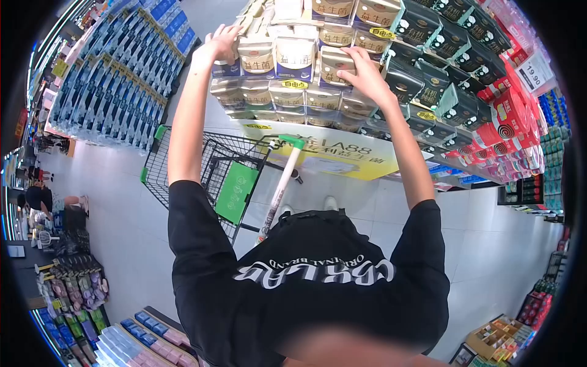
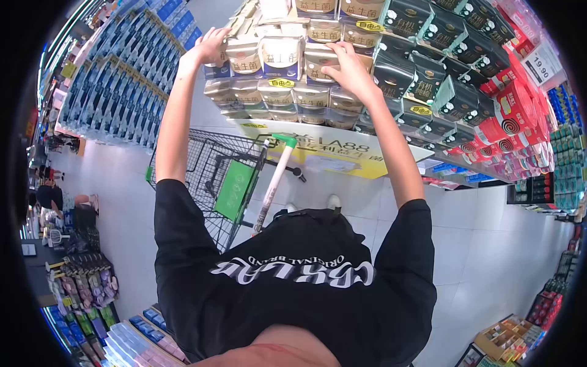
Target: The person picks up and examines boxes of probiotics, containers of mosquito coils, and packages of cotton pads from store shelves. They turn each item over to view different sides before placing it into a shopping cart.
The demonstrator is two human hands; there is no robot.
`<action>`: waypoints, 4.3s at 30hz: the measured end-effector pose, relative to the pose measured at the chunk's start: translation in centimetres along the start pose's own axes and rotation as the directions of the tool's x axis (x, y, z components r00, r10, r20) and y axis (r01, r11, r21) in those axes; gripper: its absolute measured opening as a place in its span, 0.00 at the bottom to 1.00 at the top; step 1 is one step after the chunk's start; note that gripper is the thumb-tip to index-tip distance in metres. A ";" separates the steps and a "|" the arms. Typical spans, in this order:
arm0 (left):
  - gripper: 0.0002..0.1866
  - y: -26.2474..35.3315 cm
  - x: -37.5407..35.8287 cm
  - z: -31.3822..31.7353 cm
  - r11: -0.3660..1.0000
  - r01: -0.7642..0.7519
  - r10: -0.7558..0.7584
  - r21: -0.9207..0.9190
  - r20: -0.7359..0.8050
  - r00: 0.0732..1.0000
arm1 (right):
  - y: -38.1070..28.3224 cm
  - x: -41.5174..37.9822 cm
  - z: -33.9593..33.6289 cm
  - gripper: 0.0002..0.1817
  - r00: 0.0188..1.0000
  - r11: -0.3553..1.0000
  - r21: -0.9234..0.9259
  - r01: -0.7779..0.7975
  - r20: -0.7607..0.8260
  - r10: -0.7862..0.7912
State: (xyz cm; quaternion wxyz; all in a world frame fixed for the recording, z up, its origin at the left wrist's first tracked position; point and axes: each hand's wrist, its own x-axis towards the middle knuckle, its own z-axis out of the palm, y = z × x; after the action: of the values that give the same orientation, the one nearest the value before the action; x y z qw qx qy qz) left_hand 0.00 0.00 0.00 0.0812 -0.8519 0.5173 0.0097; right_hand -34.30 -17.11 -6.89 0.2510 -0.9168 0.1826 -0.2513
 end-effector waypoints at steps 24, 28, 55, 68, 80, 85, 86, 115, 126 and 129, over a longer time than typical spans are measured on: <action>0.53 2.9 -1.0 2.5 0.971 -0.235 0.210 -0.038 -0.334 0.919 | -0.2 0.0 0.4 0.32 1.000 0.999 -0.037 -0.005 -0.031 0.003; 0.47 3.6 0.7 2.8 0.959 -0.278 0.247 -0.052 -0.330 0.911 | -0.1 0.2 0.4 0.32 1.000 0.999 -0.041 0.008 -0.022 -0.009; 0.49 12.9 -1.7 3.9 0.923 -0.345 0.382 0.172 -0.526 0.760 | -1.0 -1.1 0.1 0.34 0.995 0.986 0.140 -0.096 -0.003 0.097; 0.48 14.7 -6.1 2.8 0.855 -0.469 0.148 -0.223 -0.762 0.631 | -3.7 -2.6 -4.2 0.37 0.897 0.957 0.276 0.085 -0.439 0.047; 0.41 22.7 -22.0 13.0 -0.489 -0.185 -0.175 -0.852 -0.112 0.978 | -10.1 -11.4 6.2 0.29 0.971 0.520 0.834 -0.181 0.070 0.227; 0.41 21.6 -23.8 12.3 -0.255 -0.088 -0.277 -0.963 -0.015 0.961 | -10.3 -12.2 9.3 0.30 0.958 0.398 0.886 -0.238 0.145 0.248; 0.46 21.6 -23.8 12.5 0.037 -0.153 -0.362 -0.988 -0.156 0.919 | -10.1 -12.1 10.0 0.29 0.946 0.278 0.925 -0.257 0.182 0.268; 0.39 5.0 -29.3 50.4 0.833 0.498 -0.520 -0.241 -0.033 0.853 | -5.5 -9.6 -5.6 0.24 0.968 0.994 -0.097 0.056 -0.238 -0.078; 0.31 13.0 -25.2 25.5 0.565 0.028 -0.389 -0.825 -0.236 0.891 | 3.2 -2.8 -13.0 0.37 0.998 0.845 -0.532 0.056 0.015 -0.056; 0.31 16.7 -25.1 19.3 0.271 -0.180 -0.344 -0.946 -0.269 0.900 | -4.3 -3.1 -13.7 0.47 0.974 0.982 0.156 -0.109 -0.179 0.137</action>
State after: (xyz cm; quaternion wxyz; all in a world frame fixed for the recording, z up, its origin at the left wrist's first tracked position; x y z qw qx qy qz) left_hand -25.07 17.44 -18.69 -0.5621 -0.7319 0.3630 0.1289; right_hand -43.45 -17.22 4.58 0.3139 -0.8548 0.2435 -0.3338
